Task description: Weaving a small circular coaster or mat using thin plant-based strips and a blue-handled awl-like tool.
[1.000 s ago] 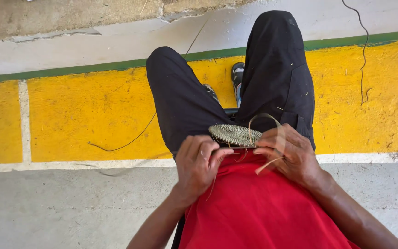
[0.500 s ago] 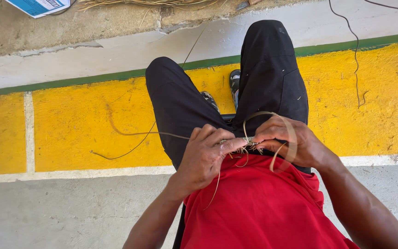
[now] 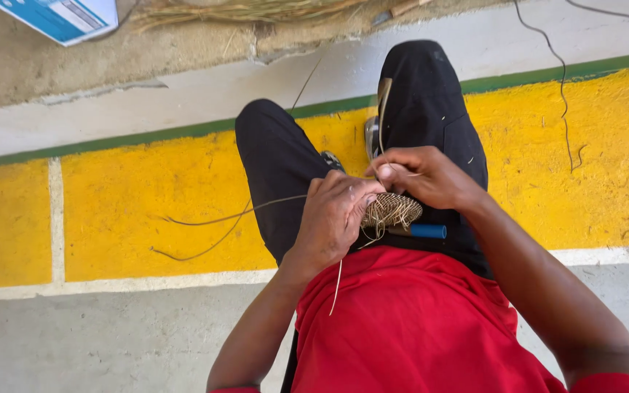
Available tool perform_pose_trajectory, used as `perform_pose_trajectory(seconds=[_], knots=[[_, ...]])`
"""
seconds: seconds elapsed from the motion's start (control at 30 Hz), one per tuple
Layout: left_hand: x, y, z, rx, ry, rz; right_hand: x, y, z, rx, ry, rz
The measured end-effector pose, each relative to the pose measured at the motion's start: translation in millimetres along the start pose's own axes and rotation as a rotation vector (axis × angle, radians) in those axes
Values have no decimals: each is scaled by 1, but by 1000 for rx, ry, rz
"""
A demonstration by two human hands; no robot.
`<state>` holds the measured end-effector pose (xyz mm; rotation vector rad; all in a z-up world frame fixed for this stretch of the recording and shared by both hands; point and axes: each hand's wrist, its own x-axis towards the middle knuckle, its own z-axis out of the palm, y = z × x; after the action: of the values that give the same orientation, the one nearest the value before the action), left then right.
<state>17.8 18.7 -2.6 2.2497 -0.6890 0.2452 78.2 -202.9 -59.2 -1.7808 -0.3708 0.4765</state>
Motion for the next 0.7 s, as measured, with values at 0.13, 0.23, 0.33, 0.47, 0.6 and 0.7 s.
perform_pose_trajectory(seconds=[0.13, 0.23, 0.33, 0.47, 0.6, 0.7], knots=[[9, -6, 1, -74, -153, -125, 28, 9, 7, -96, 101, -243], [17, -9, 4, -37, -157, -118, 43, -1, 4, -375, 330, -487], [17, -15, 7, -36, -138, -91, 44, -14, 0, -622, 493, -703], [18, -22, 7, -44, -167, -117, 43, -18, 5, -710, 602, -751], [19, -26, 6, -57, -208, -202, 41, -31, -27, -385, 509, -481], [30, -27, 4, -110, -231, -217, 10, -88, -79, -63, 526, -414]])
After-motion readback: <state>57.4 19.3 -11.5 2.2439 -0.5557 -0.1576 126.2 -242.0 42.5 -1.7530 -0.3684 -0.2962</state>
